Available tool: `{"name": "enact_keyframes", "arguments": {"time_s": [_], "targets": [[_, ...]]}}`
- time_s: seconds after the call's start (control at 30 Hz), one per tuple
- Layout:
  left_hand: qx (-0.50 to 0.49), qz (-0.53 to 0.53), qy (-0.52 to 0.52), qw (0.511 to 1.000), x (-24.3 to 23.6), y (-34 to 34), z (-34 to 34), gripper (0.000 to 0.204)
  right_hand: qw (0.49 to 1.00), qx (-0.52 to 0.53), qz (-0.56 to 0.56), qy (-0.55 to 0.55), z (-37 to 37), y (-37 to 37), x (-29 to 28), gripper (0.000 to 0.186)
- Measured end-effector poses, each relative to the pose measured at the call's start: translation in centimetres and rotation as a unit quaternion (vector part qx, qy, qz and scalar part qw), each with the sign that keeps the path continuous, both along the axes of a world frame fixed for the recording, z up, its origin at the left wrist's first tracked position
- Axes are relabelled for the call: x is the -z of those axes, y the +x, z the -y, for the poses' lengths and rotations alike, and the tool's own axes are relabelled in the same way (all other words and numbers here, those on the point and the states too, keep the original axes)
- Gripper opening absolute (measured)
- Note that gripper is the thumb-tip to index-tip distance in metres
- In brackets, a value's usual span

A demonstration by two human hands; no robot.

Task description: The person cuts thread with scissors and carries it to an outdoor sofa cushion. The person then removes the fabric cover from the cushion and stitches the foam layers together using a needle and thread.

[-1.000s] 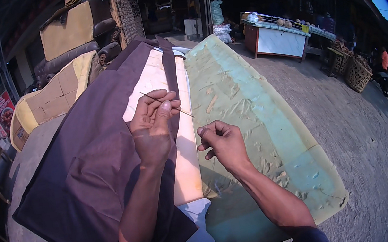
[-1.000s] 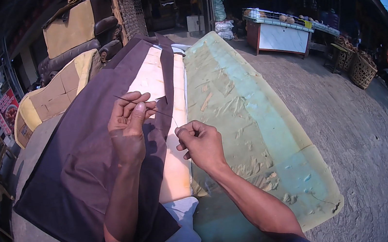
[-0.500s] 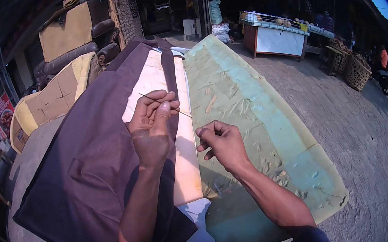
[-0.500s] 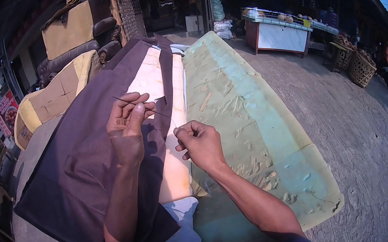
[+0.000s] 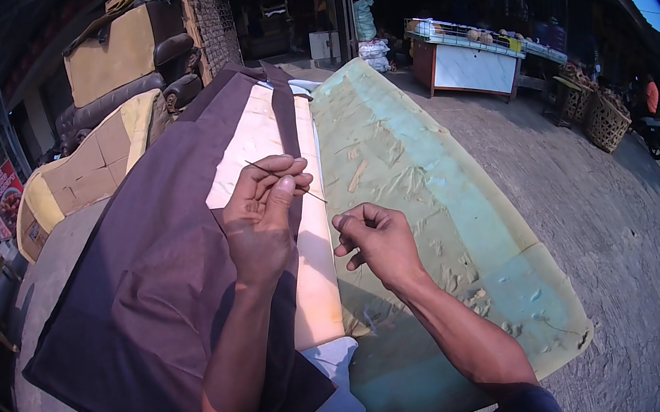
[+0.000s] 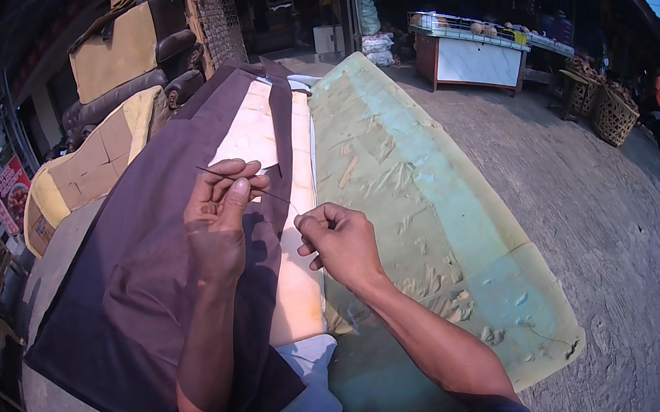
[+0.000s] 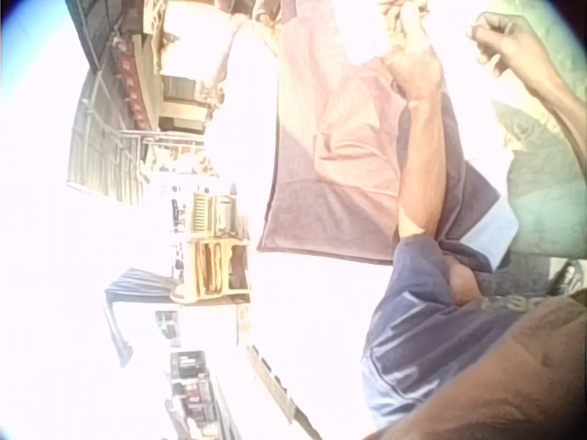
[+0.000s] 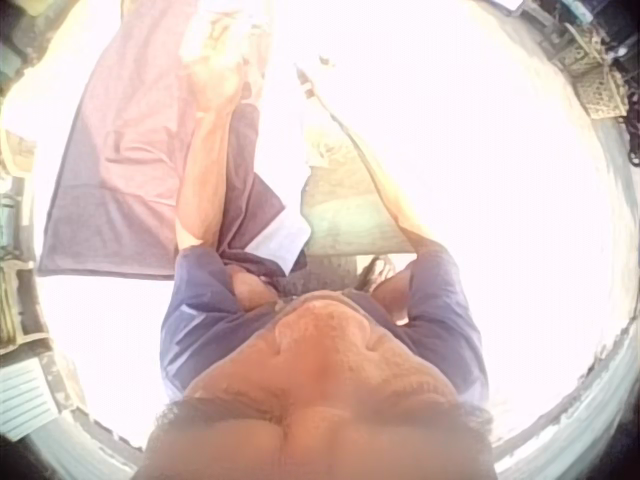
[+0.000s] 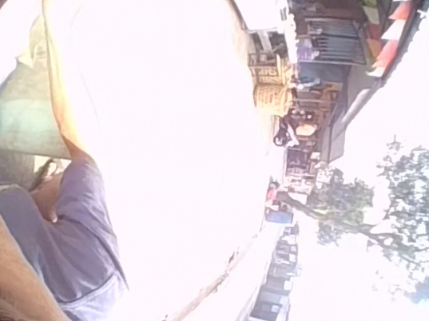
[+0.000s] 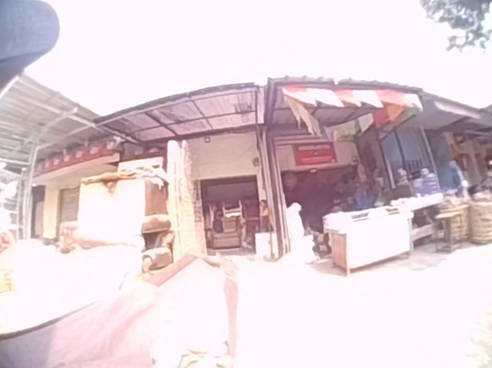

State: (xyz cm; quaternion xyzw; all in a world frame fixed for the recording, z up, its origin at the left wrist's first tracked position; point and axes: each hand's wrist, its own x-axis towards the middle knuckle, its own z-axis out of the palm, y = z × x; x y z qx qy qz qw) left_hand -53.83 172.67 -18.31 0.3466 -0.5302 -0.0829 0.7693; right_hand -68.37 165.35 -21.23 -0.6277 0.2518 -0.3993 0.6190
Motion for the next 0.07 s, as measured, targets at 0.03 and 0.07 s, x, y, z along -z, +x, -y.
{"name": "enact_keyframes", "arguments": {"time_s": [0.03,0.07], "targets": [[0.005,0.003,-0.003,1.0,0.04,-0.03,-0.02,0.02,1.0,0.0,0.0,0.0,-0.08,-0.01,-0.12,0.022],[0.011,0.005,-0.002,1.0,0.09,-0.08,0.07,0.021,1.0,0.002,-0.001,-0.001,-0.12,-0.12,-0.24,0.02]]}}
